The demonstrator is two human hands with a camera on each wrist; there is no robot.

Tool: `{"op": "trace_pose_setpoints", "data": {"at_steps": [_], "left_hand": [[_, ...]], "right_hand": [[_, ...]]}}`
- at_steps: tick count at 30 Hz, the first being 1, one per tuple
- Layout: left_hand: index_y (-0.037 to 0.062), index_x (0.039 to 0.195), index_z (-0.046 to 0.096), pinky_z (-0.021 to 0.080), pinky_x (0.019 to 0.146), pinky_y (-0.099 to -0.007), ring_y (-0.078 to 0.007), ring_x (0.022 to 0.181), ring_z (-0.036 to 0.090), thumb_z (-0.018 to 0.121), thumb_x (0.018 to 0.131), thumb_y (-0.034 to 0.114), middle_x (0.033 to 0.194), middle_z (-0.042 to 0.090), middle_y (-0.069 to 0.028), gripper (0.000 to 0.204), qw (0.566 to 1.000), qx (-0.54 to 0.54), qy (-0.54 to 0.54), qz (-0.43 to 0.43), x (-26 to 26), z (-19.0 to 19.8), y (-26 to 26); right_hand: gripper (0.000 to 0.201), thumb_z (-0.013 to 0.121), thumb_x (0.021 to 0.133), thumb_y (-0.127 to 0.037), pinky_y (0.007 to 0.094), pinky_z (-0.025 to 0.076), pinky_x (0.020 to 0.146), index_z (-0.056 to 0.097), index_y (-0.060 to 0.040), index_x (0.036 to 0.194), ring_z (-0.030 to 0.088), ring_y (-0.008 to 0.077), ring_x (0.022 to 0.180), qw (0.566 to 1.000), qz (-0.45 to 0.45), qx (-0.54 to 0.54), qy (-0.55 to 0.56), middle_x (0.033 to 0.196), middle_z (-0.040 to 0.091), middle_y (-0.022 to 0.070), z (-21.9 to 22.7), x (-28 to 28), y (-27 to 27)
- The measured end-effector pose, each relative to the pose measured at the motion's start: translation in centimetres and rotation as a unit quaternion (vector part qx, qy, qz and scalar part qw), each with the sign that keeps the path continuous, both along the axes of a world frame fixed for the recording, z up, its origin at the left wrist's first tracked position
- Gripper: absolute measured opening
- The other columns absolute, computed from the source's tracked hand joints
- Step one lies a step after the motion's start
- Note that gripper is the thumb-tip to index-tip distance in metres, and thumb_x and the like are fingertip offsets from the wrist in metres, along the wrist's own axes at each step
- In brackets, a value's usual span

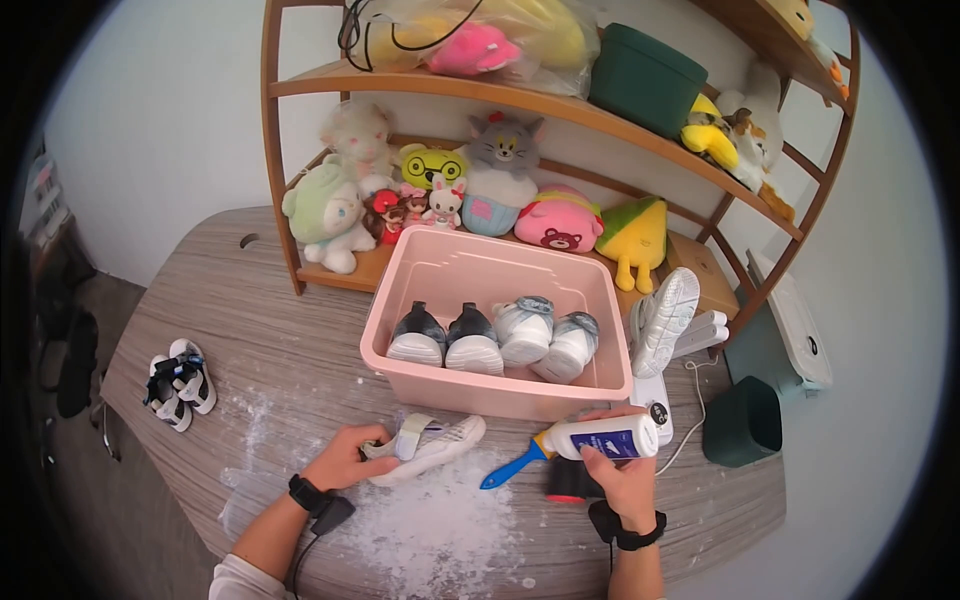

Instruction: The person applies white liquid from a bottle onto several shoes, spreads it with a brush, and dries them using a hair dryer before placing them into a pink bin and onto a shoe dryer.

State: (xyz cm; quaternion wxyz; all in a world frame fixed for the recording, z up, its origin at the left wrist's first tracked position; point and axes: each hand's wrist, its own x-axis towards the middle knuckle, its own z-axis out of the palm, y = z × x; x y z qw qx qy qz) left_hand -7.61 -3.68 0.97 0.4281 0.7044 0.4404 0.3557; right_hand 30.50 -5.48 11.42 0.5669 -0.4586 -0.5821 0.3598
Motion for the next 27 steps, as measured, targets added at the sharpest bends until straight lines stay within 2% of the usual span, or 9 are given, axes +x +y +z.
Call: {"op": "trace_pose_setpoints", "data": {"at_steps": [3,6,7,8,11,12,18,23,27], "left_hand": [[0.0016,0.095,0.067,0.048,0.06,-0.031,-0.016,0.07,0.059,0.081,0.088,0.034,0.082,0.067,-0.009,0.036,1.0,0.005,-0.01,0.001,0.1,0.0,0.0],[0.0008,0.093,0.066,0.046,0.061,-0.0297,-0.0132,0.071,0.057,0.081,0.088,0.033,0.081,0.065,-0.0075,0.036,1.0,0.007,-0.007,0.006,0.1,0.0,-0.1],[0.0009,0.093,0.066,0.046,0.061,-0.0298,-0.0137,0.071,0.057,0.081,0.088,0.034,0.08,0.065,-0.0076,0.036,1.0,0.003,-0.003,-0.001,0.1,0.0,0.0],[0.0009,0.093,0.066,0.046,0.061,-0.0298,-0.0137,0.071,0.057,0.081,0.088,0.034,0.08,0.065,-0.0076,0.036,1.0,0.004,-0.002,0.004,0.0,0.0,0.0],[0.0027,0.09,0.066,0.048,0.061,-0.0334,-0.0202,0.069,0.06,0.081,0.087,0.041,0.082,0.067,-0.0103,0.042,1.0,0.003,0.006,0.005,0.0,-0.6,0.2],[0.0025,0.089,0.065,0.048,0.061,-0.0338,-0.0205,0.069,0.06,0.081,0.087,0.041,0.081,0.066,-0.0104,0.042,1.0,0.012,0.005,0.002,-0.1,-0.9,0.3],[0.0023,0.087,0.064,0.047,0.061,-0.0344,-0.022,0.068,0.059,0.081,0.087,0.041,0.077,0.064,-0.0107,0.042,1.0,0.017,0.001,-0.001,-0.1,-1.4,0.3],[0.0024,0.085,0.064,0.047,0.062,-0.035,-0.0234,0.068,0.059,0.081,0.086,0.04,0.076,0.063,-0.0103,0.042,1.0,0.026,-0.01,-0.007,0.0,-0.9,0.4],[0.0026,0.083,0.063,0.046,0.062,-0.0352,-0.0233,0.067,0.058,0.082,0.086,0.039,0.075,0.062,-0.0098,0.041,1.0,0.027,-0.007,-0.006,0.0,-1.1,0.4]], "right_hand": [[0.039,0.079,0.081,-0.003,0.0306,0.055,0.086,0.062,-0.0003,0.116,0.067,0.0151,0.096,0.995,0.037,-0.095,0.006,0.112,0.07,0.0113,1.4,-1.8,0.3],[0.038,0.079,0.081,-0.001,0.031,0.055,0.085,0.062,-0.0002,0.115,0.067,0.015,0.096,0.996,0.047,-0.066,-0.044,0.112,0.07,0.0114,1.4,-4.0,1.2],[0.039,0.08,0.082,-0.001,0.0292,0.058,0.078,0.062,0.0011,0.116,0.068,0.0139,0.092,0.995,0.06,-0.059,-0.061,0.112,0.07,0.0114,1.3,-4.5,1.4],[0.039,0.08,0.082,-0.001,0.0292,0.058,0.078,0.062,0.0011,0.116,0.068,0.0139,0.092,0.994,0.064,-0.059,-0.061,0.112,0.07,0.0114,1.3,-5.1,1.4],[0.038,0.079,0.088,-0.006,0.0248,0.06,0.063,0.061,0.0036,0.12,0.068,0.0122,0.079,0.988,0.092,-0.124,0.004,0.111,0.069,0.012,0.7,-5.9,1.5],[0.038,0.079,0.088,-0.006,0.0248,0.06,0.063,0.061,0.0036,0.12,0.068,0.0122,0.079,0.988,0.095,-0.125,0.003,0.111,0.069,0.012,0.3,-5.9,1.5],[0.036,0.076,0.091,-0.006,0.0251,0.058,0.061,0.061,0.005,0.121,0.069,0.0126,0.077,0.993,0.071,-0.059,-0.067,0.102,0.07,0.013,-1.3,-6.4,1.8],[0.034,0.075,0.091,-0.004,0.024,0.054,0.054,0.06,0.005,0.12,0.069,0.0125,0.069,0.994,0.035,-0.102,0.032,0.098,0.07,0.0132,-2.1,-6.9,1.7],[0.03,0.074,0.09,-0.002,0.0239,0.052,0.051,0.059,0.0041,0.115,0.067,0.0116,0.063,0.993,0.022,-0.116,0.028,0.095,0.069,0.0126,-1.8,-6.9,1.8]]}}
